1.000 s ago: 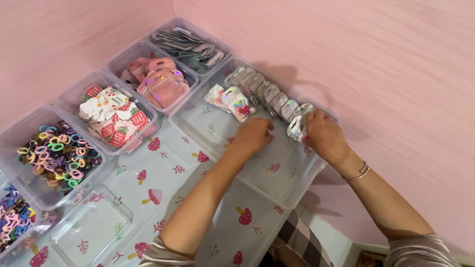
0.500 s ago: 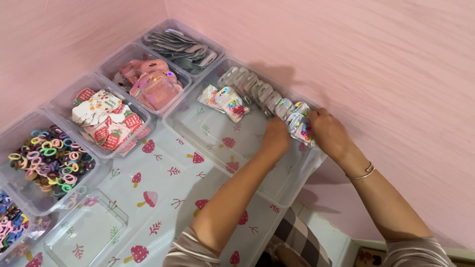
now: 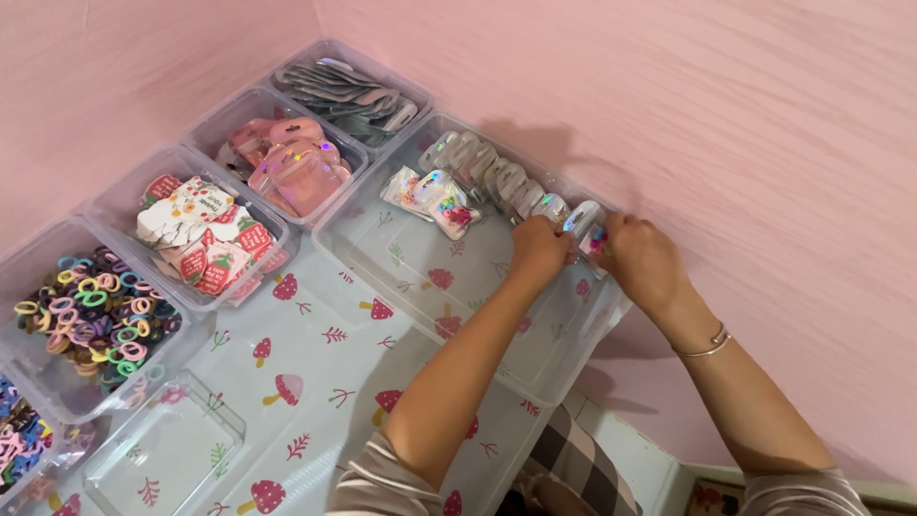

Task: The person is sorting and packing small colorful beads and charms into small plastic bags, occasionally using a digital scale to weigh them.

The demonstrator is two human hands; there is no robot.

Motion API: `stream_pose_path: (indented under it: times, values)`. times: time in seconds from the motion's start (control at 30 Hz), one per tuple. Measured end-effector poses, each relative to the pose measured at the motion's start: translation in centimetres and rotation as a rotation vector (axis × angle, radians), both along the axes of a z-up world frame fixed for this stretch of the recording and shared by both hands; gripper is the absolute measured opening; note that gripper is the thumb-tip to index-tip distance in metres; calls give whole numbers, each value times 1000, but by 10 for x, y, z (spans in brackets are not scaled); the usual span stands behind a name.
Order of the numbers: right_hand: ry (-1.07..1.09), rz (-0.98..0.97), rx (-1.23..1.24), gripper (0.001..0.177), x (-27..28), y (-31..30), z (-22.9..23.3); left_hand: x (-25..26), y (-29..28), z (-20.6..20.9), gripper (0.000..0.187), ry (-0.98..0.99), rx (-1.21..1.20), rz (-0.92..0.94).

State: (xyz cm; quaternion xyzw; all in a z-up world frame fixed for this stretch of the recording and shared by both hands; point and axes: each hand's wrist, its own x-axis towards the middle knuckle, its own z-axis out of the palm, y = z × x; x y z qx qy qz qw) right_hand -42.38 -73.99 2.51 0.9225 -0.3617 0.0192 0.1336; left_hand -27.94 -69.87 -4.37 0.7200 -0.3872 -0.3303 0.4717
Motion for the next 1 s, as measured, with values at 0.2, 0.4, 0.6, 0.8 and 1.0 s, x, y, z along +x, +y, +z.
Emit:
stream_pose_path:
  times: [0.2, 0.4, 0.6, 0.8, 1.0]
  values:
    - [-21, -52, 141, 44, 18, -1, -2, 10, -15, -31, 36, 364, -102, -2]
    - [239, -46, 0, 46, 10, -23, -37, 14, 0, -8, 39, 100, -87, -53]
    - [274, -54, -71, 67, 10, -33, -47, 13, -3, -13, 30, -14, -112, -41]
    - [218, -83, -31, 64, 15, -9, -15, 15, 13, 4, 31, 0, -81, -31]
    - [185, -43, -66, 70, 19, -4, -3, 26, 25, 7, 33, 21, -111, -24]
